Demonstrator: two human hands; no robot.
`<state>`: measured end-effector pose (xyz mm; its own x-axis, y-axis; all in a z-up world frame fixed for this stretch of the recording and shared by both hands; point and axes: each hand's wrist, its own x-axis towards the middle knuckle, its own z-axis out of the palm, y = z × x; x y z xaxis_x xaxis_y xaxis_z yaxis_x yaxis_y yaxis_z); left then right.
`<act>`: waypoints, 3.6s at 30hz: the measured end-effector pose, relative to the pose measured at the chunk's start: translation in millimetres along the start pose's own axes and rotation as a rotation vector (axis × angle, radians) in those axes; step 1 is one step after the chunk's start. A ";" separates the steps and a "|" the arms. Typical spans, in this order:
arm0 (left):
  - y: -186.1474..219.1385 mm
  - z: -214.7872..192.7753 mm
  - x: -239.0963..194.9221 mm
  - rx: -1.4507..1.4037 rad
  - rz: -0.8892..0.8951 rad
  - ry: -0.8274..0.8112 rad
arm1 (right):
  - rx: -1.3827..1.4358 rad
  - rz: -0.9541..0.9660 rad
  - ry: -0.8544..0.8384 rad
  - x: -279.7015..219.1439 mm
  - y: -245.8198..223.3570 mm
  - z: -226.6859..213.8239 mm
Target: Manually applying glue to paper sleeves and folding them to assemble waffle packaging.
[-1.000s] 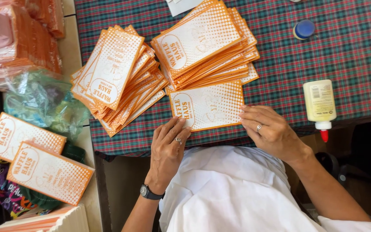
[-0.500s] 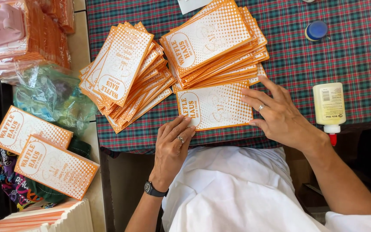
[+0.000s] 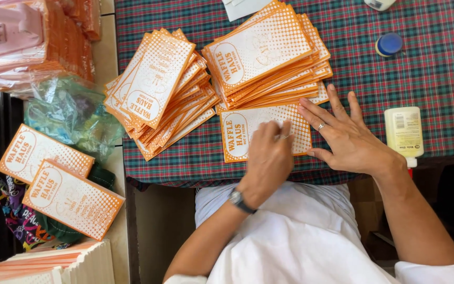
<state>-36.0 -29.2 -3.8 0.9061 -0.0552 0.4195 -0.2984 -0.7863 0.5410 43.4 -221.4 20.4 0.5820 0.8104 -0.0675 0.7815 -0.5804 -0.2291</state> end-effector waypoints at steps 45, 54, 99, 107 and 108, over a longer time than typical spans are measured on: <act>-106.8 -189.4 30.4 0.591 0.255 0.618 | -0.016 0.008 0.667 -11.4 -48.5 35.2; -135.0 -116.6 1.1 0.543 0.015 0.247 | 0.231 0.275 0.567 -50.2 -34.4 52.0; -6.8 -6.8 -2.3 0.021 0.132 -0.052 | 0.051 1.001 0.141 -131.3 59.2 -20.9; -14.4 2.9 15.3 -0.076 0.056 -0.138 | 0.179 0.795 0.484 -114.1 36.0 -20.3; -14.1 2.0 16.0 -0.090 0.036 -0.145 | 0.051 0.561 0.659 -111.4 28.8 -19.0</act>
<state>-16.7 -20.2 -6.2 0.9261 -0.1760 0.3337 -0.3514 -0.7245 0.5929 5.4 -330.0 39.8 0.9024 0.1840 0.3897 0.3378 -0.8634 -0.3747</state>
